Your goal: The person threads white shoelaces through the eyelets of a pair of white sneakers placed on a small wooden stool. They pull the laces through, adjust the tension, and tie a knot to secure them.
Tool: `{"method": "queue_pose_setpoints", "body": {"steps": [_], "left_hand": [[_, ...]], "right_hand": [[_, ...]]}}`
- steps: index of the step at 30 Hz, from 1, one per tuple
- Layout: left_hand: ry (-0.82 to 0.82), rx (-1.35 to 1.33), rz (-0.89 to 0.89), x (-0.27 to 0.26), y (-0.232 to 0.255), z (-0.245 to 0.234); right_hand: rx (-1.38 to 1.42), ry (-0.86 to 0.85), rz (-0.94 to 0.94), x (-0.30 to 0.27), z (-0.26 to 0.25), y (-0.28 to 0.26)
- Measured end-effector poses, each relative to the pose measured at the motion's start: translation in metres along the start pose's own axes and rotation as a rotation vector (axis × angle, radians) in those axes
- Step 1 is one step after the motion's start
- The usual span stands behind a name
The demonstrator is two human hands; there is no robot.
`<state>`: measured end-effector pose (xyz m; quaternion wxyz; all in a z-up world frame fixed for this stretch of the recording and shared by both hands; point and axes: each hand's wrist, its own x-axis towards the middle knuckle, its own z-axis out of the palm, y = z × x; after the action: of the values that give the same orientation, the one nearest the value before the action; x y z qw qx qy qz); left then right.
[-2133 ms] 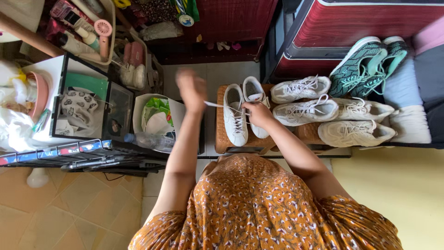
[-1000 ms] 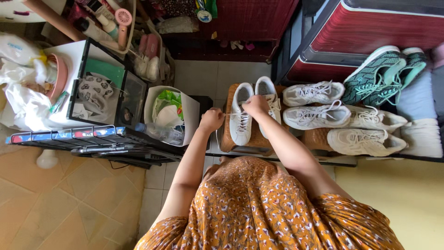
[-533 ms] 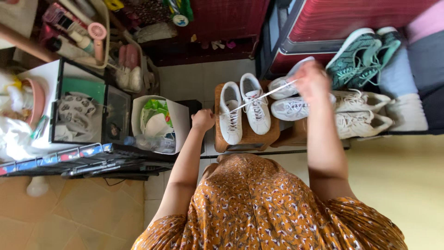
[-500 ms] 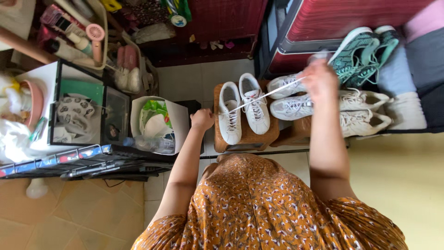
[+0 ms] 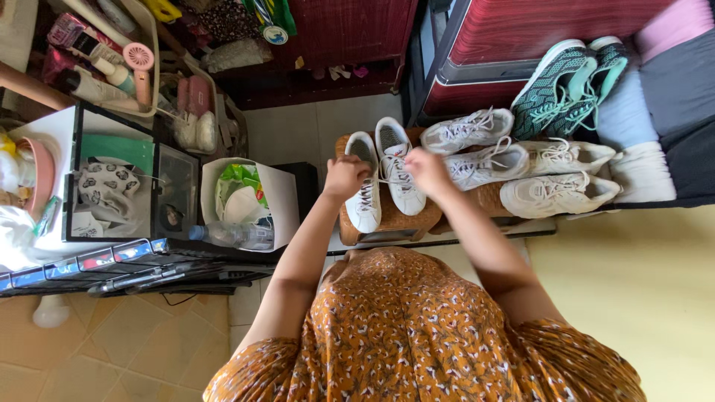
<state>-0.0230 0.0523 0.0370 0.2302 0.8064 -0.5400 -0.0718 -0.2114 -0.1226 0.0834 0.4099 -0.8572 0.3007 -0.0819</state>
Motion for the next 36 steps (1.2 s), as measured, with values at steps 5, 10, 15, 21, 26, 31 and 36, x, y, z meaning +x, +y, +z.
{"method": "queue_pose_setpoints", "body": {"steps": [5,10,15,21,26,31,36], "left_hand": [[0.004,-0.072,0.023,0.003,0.007,0.003],[-0.001,-0.156,-0.024,0.006,0.002,0.014],[-0.007,-0.2,-0.069,0.007,0.0,0.022],[-0.068,-0.18,-0.033,0.009,-0.006,0.023],[-0.166,-0.019,0.071,0.016,-0.022,0.042],[0.162,-0.291,-0.103,0.023,-0.06,0.041],[0.901,-1.233,-0.71,0.035,-0.103,-0.066]], "right_hand": [[-0.131,0.221,-0.272,0.0,0.065,-0.001],[-0.05,0.335,-0.189,0.014,0.09,0.016],[-0.025,0.28,-0.101,0.016,0.101,0.024],[0.055,0.215,-0.056,0.013,0.097,0.011],[-0.079,0.075,-0.179,0.017,0.077,0.0],[-0.27,0.0,-0.266,0.018,0.066,-0.003],[-0.308,-0.058,-0.244,0.015,0.064,0.0]]}}
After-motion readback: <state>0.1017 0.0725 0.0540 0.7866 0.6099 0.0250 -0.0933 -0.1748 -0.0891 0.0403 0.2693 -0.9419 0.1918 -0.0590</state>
